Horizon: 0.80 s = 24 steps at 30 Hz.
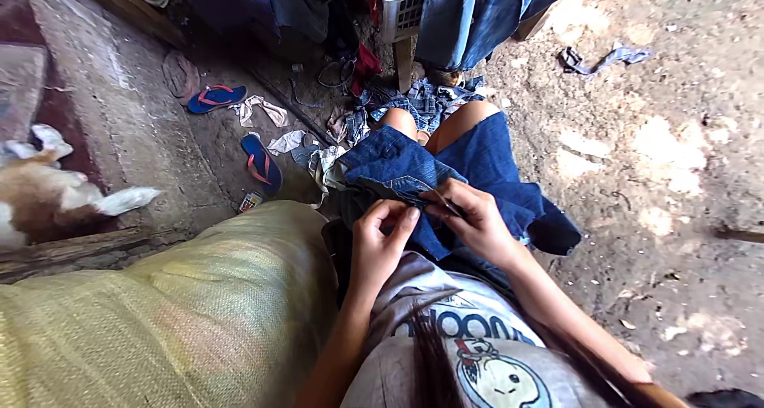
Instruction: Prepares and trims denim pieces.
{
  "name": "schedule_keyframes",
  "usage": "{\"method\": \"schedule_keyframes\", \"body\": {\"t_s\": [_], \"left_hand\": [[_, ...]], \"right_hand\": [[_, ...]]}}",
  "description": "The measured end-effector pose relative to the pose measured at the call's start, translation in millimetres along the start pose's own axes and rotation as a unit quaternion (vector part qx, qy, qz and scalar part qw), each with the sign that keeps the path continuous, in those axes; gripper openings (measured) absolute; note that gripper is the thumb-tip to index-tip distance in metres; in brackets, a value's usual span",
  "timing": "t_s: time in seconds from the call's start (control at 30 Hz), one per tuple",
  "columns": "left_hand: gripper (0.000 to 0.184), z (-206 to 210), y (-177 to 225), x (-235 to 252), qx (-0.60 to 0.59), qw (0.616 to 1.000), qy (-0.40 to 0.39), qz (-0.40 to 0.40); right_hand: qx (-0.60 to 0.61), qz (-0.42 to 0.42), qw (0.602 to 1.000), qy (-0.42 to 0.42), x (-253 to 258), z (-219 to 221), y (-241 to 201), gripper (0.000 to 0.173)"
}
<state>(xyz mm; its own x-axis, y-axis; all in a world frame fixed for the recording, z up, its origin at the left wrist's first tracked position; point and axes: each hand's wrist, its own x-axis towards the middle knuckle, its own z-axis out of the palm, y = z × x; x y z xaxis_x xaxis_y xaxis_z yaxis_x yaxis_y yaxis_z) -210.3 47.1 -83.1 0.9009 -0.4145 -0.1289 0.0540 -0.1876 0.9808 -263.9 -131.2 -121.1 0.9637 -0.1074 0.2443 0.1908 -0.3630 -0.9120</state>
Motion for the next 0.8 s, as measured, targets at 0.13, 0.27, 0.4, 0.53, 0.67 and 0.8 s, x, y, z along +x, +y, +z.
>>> {"method": "schedule_keyframes", "body": {"t_s": [0.13, 0.27, 0.4, 0.53, 0.67, 0.8], "left_hand": [[0.052, -7, 6, 11, -0.006, 0.987, -0.039, -0.155], [0.036, -3, 7, 24, -0.036, 0.983, -0.065, -0.17], [0.024, 8, 0, 30, -0.066, 0.991, -0.078, -0.084], [0.023, 27, -1, 34, -0.084, 0.992, -0.056, -0.07], [0.044, 26, 0, 31, -0.064, 0.986, -0.047, -0.149], [0.023, 17, 2, 27, 0.0, 0.988, -0.13, -0.084]], "right_hand": [[-0.066, -0.079, 0.995, -0.008, -3, -3, 2, 0.017], [-0.092, -0.127, 0.988, -0.001, -7, -7, 4, 0.017], [-0.048, -0.06, 0.996, 0.039, -9, -13, 7, 0.014], [-0.027, 0.004, 0.996, 0.086, -12, -13, 8, 0.012], [-0.061, 0.003, 0.995, 0.084, -18, -8, 11, 0.013], [-0.084, -0.006, 0.994, 0.069, -17, -3, 9, 0.013]]}}
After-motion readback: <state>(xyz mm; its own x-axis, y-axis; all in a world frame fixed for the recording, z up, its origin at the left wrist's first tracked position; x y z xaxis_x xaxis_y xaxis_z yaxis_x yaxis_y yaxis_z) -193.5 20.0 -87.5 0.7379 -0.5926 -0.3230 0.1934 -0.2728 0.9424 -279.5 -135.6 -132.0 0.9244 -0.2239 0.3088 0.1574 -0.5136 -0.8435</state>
